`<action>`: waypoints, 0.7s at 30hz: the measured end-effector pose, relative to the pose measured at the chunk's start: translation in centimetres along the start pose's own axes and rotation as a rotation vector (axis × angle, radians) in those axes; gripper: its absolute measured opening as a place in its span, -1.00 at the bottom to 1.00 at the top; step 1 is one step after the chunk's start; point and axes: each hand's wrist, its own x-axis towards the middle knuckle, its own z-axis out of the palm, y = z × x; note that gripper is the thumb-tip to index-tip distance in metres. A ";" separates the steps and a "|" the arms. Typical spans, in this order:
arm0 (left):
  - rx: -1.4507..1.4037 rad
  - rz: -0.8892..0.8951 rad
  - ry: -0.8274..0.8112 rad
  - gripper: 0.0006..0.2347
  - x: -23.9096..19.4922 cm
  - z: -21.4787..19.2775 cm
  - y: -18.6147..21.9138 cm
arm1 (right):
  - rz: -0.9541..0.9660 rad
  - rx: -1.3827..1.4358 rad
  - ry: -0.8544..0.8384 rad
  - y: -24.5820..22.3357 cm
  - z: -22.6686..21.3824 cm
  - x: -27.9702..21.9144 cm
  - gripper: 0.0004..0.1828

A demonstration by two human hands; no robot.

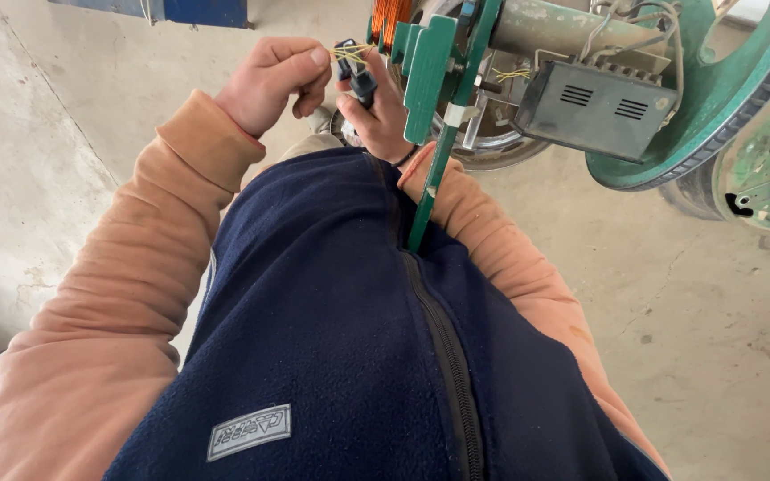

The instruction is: Winding copper wire onto coils using a manual machine and then assembling the wound coils into an electric motor stator housing.

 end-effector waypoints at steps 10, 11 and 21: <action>0.074 0.004 -0.014 -0.68 0.6 -0.7 0.3 | -0.114 -0.052 0.096 2.3 0.2 0.7 -0.46; 0.062 0.003 -0.011 -0.68 0.7 -0.8 0.3 | -0.136 -0.078 0.094 1.8 0.1 0.7 -0.44; 0.038 -0.001 -0.009 -0.69 0.9 -0.9 -0.7 | -0.055 -0.087 0.070 0.3 -0.2 0.7 -0.46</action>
